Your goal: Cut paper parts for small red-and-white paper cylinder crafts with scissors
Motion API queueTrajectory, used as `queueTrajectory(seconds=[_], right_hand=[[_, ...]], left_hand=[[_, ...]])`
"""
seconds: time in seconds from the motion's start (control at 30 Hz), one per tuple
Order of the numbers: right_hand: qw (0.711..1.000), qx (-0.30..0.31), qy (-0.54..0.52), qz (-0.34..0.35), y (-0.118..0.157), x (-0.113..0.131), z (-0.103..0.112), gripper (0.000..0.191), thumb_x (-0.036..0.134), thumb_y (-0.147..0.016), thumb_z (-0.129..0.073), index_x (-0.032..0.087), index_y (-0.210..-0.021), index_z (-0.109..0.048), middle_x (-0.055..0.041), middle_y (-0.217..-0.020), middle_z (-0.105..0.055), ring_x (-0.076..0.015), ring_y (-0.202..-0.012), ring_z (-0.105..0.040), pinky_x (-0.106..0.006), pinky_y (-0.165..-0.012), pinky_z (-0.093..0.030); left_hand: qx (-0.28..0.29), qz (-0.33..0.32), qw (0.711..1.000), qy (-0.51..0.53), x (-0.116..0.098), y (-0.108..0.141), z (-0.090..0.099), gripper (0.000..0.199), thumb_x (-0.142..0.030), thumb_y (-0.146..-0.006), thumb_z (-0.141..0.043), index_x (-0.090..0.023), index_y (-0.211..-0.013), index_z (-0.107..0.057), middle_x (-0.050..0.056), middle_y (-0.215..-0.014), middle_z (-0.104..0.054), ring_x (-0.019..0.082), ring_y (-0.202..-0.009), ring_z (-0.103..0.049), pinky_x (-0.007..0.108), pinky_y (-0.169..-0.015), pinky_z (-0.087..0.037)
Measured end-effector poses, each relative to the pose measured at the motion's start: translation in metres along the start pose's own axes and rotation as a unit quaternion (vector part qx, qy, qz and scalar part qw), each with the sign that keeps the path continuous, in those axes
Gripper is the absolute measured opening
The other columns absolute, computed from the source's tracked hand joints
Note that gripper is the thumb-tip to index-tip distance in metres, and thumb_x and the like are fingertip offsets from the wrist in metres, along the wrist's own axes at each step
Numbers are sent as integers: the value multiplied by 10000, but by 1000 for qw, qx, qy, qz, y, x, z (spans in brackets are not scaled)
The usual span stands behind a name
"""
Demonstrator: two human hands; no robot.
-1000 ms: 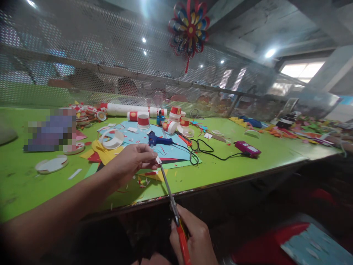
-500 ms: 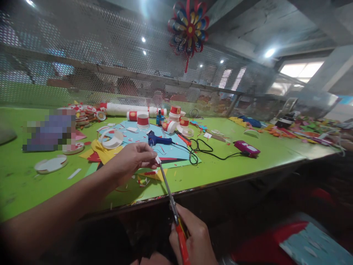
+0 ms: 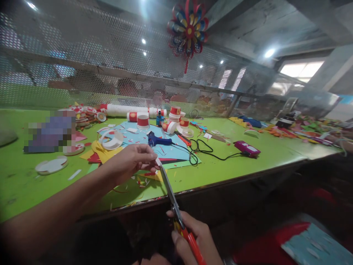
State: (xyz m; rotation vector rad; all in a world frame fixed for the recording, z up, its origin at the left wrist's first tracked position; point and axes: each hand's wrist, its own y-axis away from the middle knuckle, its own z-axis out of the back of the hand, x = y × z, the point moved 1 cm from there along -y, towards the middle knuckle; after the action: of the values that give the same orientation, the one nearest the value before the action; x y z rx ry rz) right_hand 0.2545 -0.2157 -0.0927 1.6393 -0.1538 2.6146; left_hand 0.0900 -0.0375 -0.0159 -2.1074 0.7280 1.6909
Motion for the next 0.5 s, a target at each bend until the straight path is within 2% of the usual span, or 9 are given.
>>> queueTrajectory(seconds=[0.1,0.27,0.4,0.5], right_hand=[[999,25,-21,-34,-5,-6,-2,367,364,-825,-554,186,-1122,-675,19,-615,-496,-134,-527,-474,-215,-485,-411],[998,-6,-29,-55,-6,-16,-7,409,410,-792,-549,185,-1106,-682,47,-580,-414,-112,-489,-387,-218,-467,-354],[998,-18,-20,-51,-4,-16,-5,393,450,-774,-558,185,-1022,-709,33,-598,-442,-113,-493,-378,-220,-458,-357],[999,-21,-8,-28,-5,-15,-3,386,440,-785,-557,191,-1030,-719,17,-610,-482,-116,-494,-397,-209,-444,-375]], left_hand=[[2,7,1000,2,-1,1,0,195,-154,-717,-680,-145,-602,-522,103,-628,-689,150,-561,-646,295,-619,-499],[3,21,1000,1,-2,2,-1,188,-131,-712,-668,-145,-591,-524,101,-615,-685,156,-571,-653,287,-608,-494],[15,23,1000,-6,-2,2,0,189,-123,-692,-681,-143,-597,-520,93,-604,-683,155,-560,-654,268,-576,-480],[22,20,999,-12,-1,1,1,187,-129,-695,-677,-146,-600,-516,89,-591,-680,156,-551,-655,263,-566,-473]])
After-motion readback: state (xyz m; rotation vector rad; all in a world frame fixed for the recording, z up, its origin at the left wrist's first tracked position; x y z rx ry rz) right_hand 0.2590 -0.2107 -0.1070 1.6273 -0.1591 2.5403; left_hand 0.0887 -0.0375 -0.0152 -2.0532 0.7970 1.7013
